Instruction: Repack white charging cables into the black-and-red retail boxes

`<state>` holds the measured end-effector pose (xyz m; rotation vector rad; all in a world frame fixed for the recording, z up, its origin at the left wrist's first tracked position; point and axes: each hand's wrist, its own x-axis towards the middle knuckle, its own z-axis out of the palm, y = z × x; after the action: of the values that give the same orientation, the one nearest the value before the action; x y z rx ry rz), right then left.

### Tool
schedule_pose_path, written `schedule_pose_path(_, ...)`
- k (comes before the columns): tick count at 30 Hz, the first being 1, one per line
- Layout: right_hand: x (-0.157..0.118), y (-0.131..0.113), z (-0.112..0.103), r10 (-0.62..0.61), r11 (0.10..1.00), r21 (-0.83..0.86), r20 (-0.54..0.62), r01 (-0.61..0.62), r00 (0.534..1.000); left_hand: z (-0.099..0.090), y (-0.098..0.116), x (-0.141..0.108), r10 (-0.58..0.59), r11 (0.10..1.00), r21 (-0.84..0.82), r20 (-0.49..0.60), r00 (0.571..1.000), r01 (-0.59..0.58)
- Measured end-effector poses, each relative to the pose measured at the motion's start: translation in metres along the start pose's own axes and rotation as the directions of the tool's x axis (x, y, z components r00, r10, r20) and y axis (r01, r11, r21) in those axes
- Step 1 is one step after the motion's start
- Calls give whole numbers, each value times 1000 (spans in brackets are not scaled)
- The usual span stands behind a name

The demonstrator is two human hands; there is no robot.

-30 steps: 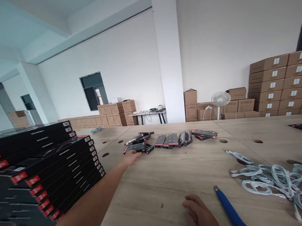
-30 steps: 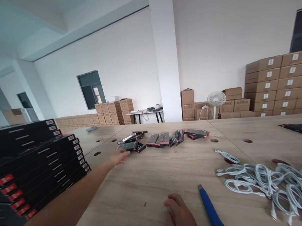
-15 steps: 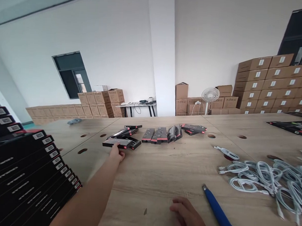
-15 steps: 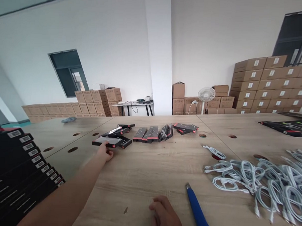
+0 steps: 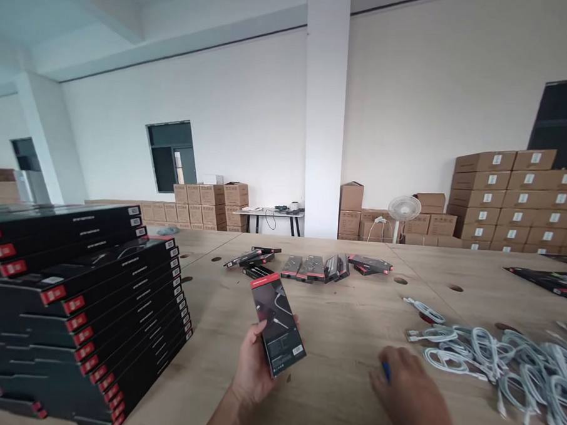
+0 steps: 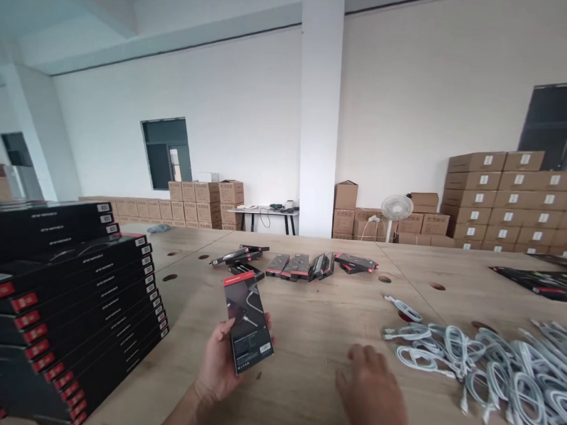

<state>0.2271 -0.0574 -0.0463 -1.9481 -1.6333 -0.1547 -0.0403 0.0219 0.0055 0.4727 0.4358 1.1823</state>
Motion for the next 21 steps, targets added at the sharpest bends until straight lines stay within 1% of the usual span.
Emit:
schedule_pose_path(1,3,12,-9,105,992,-79,31,-103,994,0,-3,-2,-37,999,0,7,999,37)
schedule_pose_path(2,5,24,-16,193,976,-123,89,-181,977,0,-5,-4,-74,997,-2,24,997,74)
schedule_pose_path(3,7,33,-21,256,962,-141,172,-233,951,1,-7,-5,-110,994,-6,46,993,111)
schedule_pose_path(4,7,40,-23,287,955,-145,250,-258,925,1,-8,-6,-144,989,-11,69,987,145)
schedule_pose_path(5,7,44,-23,293,955,-146,310,-259,904,1,-9,-6,-176,984,-14,91,980,178)
schedule_pose_path(6,7,44,-21,280,959,-147,340,-243,898,1,-10,-5,-202,979,-13,106,974,204)
schedule_pose_path(7,6,42,-18,258,964,-150,338,-219,905,0,-11,-4,-220,975,-11,113,969,223)
schedule_pose_path(9,5,31,-11,215,974,-133,261,-185,941,-3,-13,-1,-238,971,-7,116,964,241)
schedule_pose_path(10,5,23,-7,182,982,-79,209,-169,961,-4,-15,1,-239,970,-6,113,964,241)
schedule_pose_path(12,3,5,-3,90,986,128,120,-105,989,-6,-17,2,-244,969,-7,102,964,246)
schedule_pose_path(14,-1,-14,-1,-23,933,359,48,4,999,-5,-18,2,-255,967,-3,78,964,256)
schedule_pose_path(15,-4,-22,0,-74,896,441,23,56,997,-3,-18,1,-262,965,2,64,963,263)
schedule_pose_path(17,-12,-38,0,-165,849,505,-25,155,986,0,-19,-1,-271,963,17,57,961,271)
schedule_pose_path(19,-20,-50,1,-254,831,493,-79,259,964,2,-19,-3,-275,961,31,77,958,273)
schedule_pose_path(21,-25,-57,3,-326,816,468,-110,338,939,3,-20,-3,-277,961,37,98,956,275)
